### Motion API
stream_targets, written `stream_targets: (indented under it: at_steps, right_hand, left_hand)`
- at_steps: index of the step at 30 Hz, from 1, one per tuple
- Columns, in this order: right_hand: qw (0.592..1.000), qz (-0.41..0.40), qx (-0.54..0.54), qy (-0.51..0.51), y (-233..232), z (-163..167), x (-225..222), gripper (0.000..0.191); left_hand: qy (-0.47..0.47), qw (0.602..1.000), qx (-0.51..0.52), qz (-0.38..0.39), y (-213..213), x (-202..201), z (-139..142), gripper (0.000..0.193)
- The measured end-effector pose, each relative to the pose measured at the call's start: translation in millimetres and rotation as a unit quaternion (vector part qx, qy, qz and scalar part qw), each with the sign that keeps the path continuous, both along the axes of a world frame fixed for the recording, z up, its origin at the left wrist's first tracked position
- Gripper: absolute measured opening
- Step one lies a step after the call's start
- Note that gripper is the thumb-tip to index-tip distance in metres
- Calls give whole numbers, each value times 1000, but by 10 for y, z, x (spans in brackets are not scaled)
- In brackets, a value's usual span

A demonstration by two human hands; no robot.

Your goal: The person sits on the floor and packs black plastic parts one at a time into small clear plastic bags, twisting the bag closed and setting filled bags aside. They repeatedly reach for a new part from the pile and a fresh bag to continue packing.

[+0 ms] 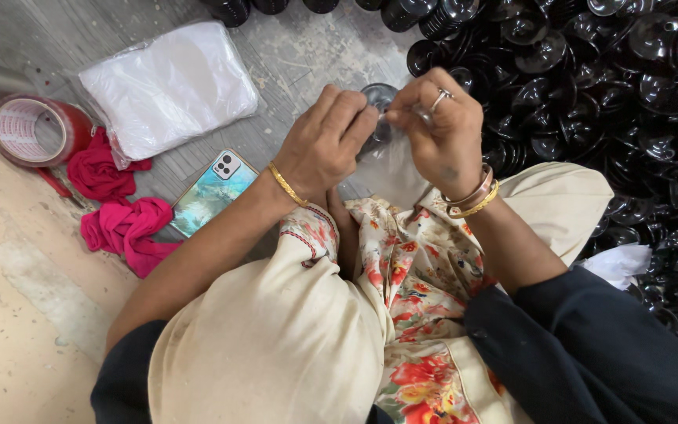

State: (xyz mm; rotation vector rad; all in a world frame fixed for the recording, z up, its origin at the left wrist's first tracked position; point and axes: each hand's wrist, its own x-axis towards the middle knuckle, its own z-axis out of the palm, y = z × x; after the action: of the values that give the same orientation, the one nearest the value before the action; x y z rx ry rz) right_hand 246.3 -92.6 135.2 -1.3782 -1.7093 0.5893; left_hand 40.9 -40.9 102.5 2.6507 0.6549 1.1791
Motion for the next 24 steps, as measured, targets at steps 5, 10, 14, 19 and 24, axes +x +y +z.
stream_targets:
  at_steps: [5,10,14,19,24]
  right_hand:
    - [997,-36,57,-36,97,-52,95,19]
    - [994,-64,-76,-34,156,-250,176,9]
    - [869,56,-272,409,200,-398,276,7]
    - [856,70,-289,423,60,-560,207,2]
    - [859,87,-285,416,-36,-599,110,4]
  left_hand:
    - [22,999,20,12,92,-17,-69,27]
    - [64,997,43,14,149,-19,-144,27]
    - [87,992,86,-26,43,-15,-161,25]
    - [82,991,67,-80,-49,115,-178,25]
    - [-47,980,-186,-54,1,163,-176,12]
